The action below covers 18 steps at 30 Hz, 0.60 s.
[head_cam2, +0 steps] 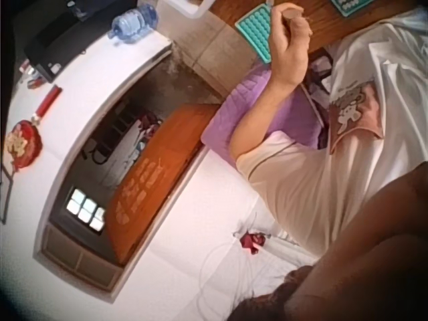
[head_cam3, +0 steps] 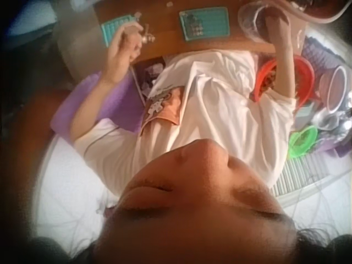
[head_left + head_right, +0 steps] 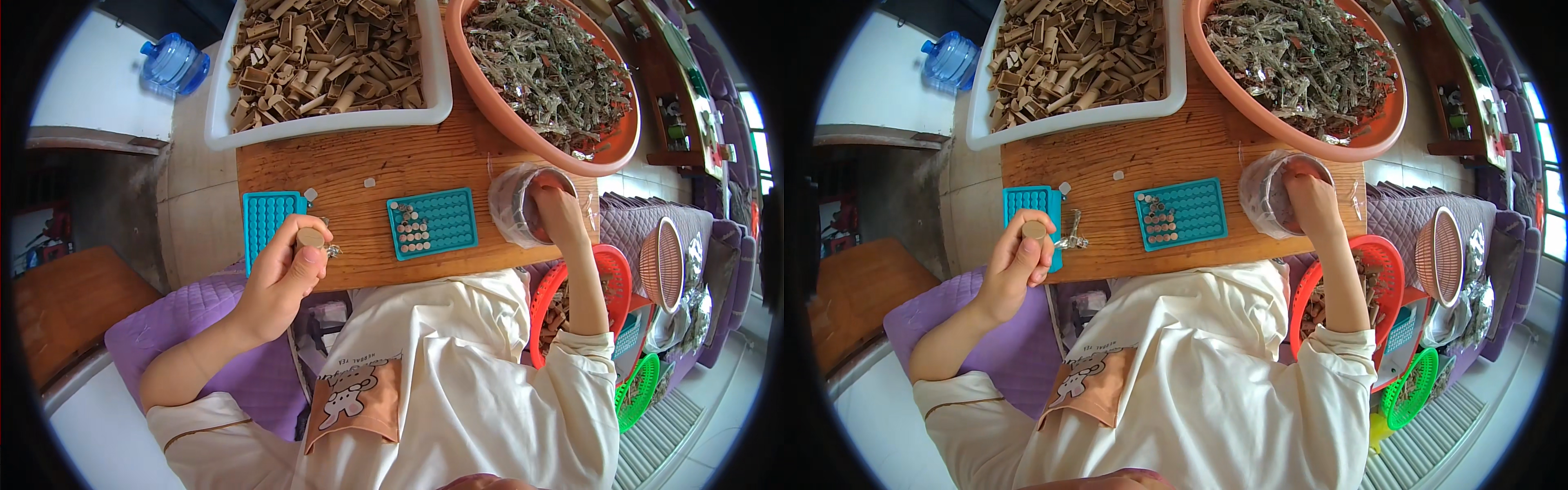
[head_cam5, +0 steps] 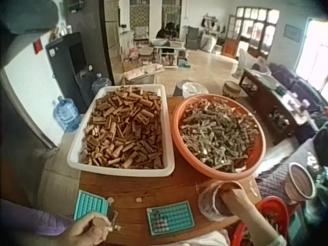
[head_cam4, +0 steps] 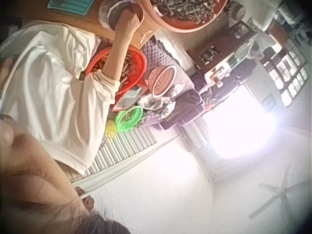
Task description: The person sits on the floor and assembles small cylindrical objects by inserting white circular pieces into them. They pick up a cylinder, insert pieces from a blue tray, and place the assembled unit into a clear container. The process is repeated continuously.
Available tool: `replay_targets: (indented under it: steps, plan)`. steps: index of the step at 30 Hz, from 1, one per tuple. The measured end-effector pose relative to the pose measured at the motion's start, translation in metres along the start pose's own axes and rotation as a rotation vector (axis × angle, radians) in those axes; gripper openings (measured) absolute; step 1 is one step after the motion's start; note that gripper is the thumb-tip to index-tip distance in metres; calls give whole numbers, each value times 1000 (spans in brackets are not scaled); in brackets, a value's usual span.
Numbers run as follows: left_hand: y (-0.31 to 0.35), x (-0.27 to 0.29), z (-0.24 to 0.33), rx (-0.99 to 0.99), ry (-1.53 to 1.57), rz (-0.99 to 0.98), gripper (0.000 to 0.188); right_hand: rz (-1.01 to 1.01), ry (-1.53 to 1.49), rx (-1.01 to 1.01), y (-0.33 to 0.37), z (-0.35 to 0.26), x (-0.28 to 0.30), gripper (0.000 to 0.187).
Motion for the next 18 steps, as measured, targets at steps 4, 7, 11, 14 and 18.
replay_targets:
  steps: [4, 7, 11, 14, 18]
  plan:
    - [3, 0, 1, 59, 85, 5, 27, -53, -106, 51, 0, -7, 43, 24]
    - [1, 1, -2, 140, 143, 10, 34, 5, -466, -66, 3, -3, 56, 27]
    - [-1, 2, -4, 192, 296, 12, 36, -27, -562, -196, 7, 3, 61, 24]
    - [-2, 3, -5, 224, 400, 42, 34, 14, -664, -224, 12, 11, 56, 22]
    - [-3, 1, -2, 271, 525, 63, 28, 43, -834, -312, 19, 16, 54, 18]
Point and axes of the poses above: each hand's wrist, its own y-axis away from the middle knuckle, its own x-axis out of the back of the hand, z = x × y, the point moved 1 cm from there along -y, towards the middle knuckle, and after that the axes turned 15 degrees about y, right-handed, at the moved point
